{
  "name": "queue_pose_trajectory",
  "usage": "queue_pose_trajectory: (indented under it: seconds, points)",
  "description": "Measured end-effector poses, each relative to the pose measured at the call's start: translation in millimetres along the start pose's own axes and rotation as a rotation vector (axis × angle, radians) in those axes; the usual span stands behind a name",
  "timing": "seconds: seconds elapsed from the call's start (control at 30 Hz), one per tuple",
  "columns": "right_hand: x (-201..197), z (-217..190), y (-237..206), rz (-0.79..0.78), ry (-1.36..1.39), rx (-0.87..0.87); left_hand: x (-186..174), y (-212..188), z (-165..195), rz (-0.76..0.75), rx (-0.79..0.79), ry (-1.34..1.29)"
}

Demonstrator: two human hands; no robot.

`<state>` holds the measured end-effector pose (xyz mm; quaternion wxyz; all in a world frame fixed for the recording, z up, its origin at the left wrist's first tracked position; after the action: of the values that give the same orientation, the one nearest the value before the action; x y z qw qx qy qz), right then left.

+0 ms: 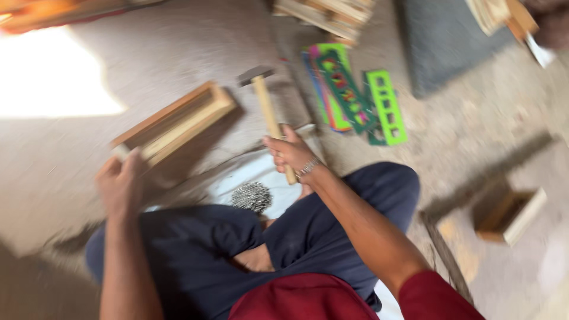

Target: The person sits on the floor and assembles small wooden frames by hammering nails into pre-drilled holes. They handle a box of nails, a hammer, and multiple colored wooden frames, placing each completed frame onto a stack.

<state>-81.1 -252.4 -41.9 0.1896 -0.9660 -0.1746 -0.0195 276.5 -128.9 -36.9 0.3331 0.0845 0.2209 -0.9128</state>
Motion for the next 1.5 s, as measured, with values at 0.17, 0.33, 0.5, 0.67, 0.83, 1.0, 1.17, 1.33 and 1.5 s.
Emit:
queue_pose_trajectory:
  seconds: [0.17, 0.33, 0.5, 0.67, 0.83, 1.0, 1.17, 1.33, 1.5]
  points:
    - [-34.5, 2.2, 17.4, -0.045, -0.491, -0.001, -10.8, -4.0, 9.5, 0.337, 0.260, 0.416]
    - [-114.5, -67.1, 35.9, -0.067, -1.267, -0.224, 27.4, -19.6, 23.2, 0.333, 0.648, 0.752]
    - [-214.1, -100.3, 56.2, 0.146, -1.414, -0.305, 56.7, -16.4, 2.1, 0.211, 0.573, 0.924]
    - [-238.7, -63.4, 80.0, 0.130, -1.180, -0.201, 35.8, -9.4, 6.9, 0.245, 0.550, 0.731]
    - [-250.9, -76.5, 85.1, 0.222, -1.381, -0.067, -12.1, 8.2, -14.7, 0.343, 0.200, 0.378]
    - [-192.5, -116.6, 72.6, 0.278, -1.346, -0.290, -43.1, 28.5, -56.9, 0.327, -0.110, -0.176]
    - [-22.8, -129.2, 75.4, -0.172, -1.205, -0.820, -33.4, 46.5, -71.2, 0.310, -0.209, -0.405]
    - [135.9, -79.2, 105.0, -0.548, -1.166, -0.676, -37.1, 54.0, -64.8, 0.344, -0.154, -0.554]
    - [221.6, -59.2, 118.8, -0.838, -1.476, -0.854, -36.1, 55.4, -72.4, 0.301, -0.251, -0.495]
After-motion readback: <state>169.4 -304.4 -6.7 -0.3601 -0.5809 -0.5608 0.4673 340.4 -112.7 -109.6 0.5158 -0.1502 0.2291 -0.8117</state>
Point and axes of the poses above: each hand's wrist, its own y-axis towards the middle knuckle, its own x-axis out of the palm, z = x × y, the point moved 9 cm from there along y, towards the middle knuckle, and after that the axes turned 15 degrees about -x, right-handed, at the moved point
